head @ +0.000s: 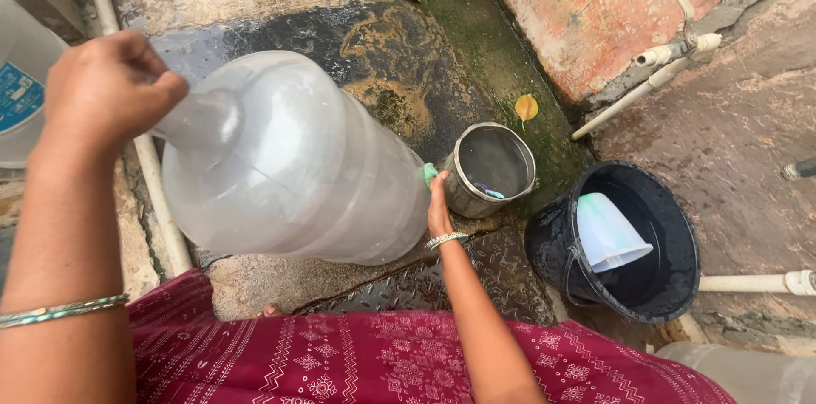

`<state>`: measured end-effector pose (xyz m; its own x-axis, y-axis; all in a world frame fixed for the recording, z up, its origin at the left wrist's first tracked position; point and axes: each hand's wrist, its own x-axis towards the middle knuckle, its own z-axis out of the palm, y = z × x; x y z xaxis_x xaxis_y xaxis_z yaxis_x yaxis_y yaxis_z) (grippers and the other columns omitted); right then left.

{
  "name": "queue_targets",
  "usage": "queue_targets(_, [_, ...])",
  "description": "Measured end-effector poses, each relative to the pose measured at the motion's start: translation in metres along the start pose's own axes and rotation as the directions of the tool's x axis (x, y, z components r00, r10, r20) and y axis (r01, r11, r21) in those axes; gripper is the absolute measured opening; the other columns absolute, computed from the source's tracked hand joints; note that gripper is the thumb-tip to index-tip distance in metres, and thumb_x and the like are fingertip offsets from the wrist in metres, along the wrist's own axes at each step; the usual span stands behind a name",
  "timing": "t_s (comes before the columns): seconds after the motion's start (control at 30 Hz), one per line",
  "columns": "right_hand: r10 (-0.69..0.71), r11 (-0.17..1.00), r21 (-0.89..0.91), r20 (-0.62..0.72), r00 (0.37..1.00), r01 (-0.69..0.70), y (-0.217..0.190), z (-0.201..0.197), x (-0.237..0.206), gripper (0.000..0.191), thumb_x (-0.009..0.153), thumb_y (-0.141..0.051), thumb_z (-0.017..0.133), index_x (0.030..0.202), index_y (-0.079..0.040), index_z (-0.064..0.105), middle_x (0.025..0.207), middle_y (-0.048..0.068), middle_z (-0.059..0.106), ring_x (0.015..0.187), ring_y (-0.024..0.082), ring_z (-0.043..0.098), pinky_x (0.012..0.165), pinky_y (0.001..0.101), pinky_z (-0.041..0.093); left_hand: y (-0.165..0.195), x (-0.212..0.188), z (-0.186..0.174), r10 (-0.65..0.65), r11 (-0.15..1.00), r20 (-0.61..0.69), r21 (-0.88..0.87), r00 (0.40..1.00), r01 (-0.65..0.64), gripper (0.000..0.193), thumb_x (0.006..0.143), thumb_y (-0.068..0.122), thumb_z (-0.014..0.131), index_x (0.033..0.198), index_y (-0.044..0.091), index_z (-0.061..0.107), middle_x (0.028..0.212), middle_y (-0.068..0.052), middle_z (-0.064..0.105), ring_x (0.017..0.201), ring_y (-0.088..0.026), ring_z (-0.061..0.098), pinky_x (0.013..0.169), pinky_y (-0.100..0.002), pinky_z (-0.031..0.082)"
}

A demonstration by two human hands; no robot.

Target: The person sits on the ground and scrubs the neck and cap area of a large water dispenser jug using a toothbrush, dipping it in a small metal bowl. They then use a green scrub sponge to scrub the outside of the jug, rotating it to clean different sides.

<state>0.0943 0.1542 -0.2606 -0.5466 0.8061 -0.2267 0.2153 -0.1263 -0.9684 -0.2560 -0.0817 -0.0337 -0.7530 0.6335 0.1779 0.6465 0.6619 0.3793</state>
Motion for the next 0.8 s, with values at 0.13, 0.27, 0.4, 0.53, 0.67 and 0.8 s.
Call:
queue_targets(0.13, [-0.186,0.973,0.162,0.143,0.972,0.163,-0.064,0.041,-0.024,0.1,0.093,-0.08,0.005,0.165,-0.01,0.017,0.173,0.015,0.012,0.16,0.033,0.013,0.128,0.0464,0.013,0.027,-0.004,0.0,-0.023,0.999,0.016,-0.023,1.0,0.024,0.023,0.08,0.036,0.079,0.09,0.015,0.075,0.088,-0.009,0.076,0.086,-0.031,0.073,0.083,-0.045,0.055])
queue_targets(0.27, [-0.632,0.751,-0.037,0.249,0.734,0.659,-0.143,0.089,-0.078,0.093,0.105,-0.077,-0.004,0.165,-0.01,0.021,0.178,0.016,0.01,0.168,0.035,0.007,0.138,0.0504,0.005,0.039,-0.007,-0.002,-0.011,1.0,-0.024,0.012,1.0,0.012,0.023,0.08,0.035,0.079,0.088,0.013,0.075,0.086,-0.01,0.075,0.086,-0.034,0.071,0.08,-0.047,0.054])
queue_targets(0.4, [-0.786,0.379,-0.468,0.293,0.544,0.799,-0.139,0.114,-0.122,0.089,0.101,-0.075,0.008,0.167,-0.019,0.026,0.174,0.007,0.022,0.166,0.034,0.011,0.136,0.0527,0.008,0.035,-0.008,0.001,-0.016,1.0,-0.051,0.009,0.999,0.016,0.022,0.081,0.033,0.078,0.088,0.013,0.075,0.087,-0.01,0.075,0.087,-0.034,0.071,0.08,-0.047,0.054])
queue_targets(0.53, [-0.892,0.352,-0.482,0.088,0.444,0.803,-0.061,0.116,-0.097,0.082,0.11,-0.067,0.019,0.167,-0.008,0.015,0.172,0.02,0.019,0.163,0.037,0.018,0.133,0.0557,0.014,0.024,-0.002,0.003,-0.025,1.0,-0.034,-0.016,0.999,0.025,0.023,0.08,0.033,0.078,0.089,0.012,0.074,0.087,-0.01,0.075,0.088,-0.033,0.071,0.08,-0.046,0.054])
queue_targets(0.67, [-0.573,0.751,-0.481,-0.132,0.809,0.453,0.005,0.049,-0.051,0.074,0.11,-0.059,0.026,0.155,0.0,0.023,0.167,0.02,0.026,0.159,0.036,0.021,0.131,0.0503,0.017,0.017,0.002,0.003,-0.063,0.997,-0.025,-0.044,0.998,0.062,0.024,0.08,0.035,0.078,0.087,0.012,0.074,0.087,-0.01,0.075,0.088,-0.033,0.071,0.08,-0.046,0.054])
queue_targets(0.8, [-0.182,0.969,0.152,-0.093,0.979,0.195,-0.007,0.02,-0.027,0.079,0.106,-0.059,0.028,0.159,-0.001,0.019,0.168,0.015,0.02,0.158,0.03,0.017,0.127,0.0415,0.015,0.025,0.006,0.007,-0.086,0.996,-0.049,-0.039,0.995,0.084,0.023,0.079,0.034,0.078,0.087,0.013,0.074,0.088,-0.012,0.075,0.088,-0.035,0.07,0.08,-0.048,0.054])
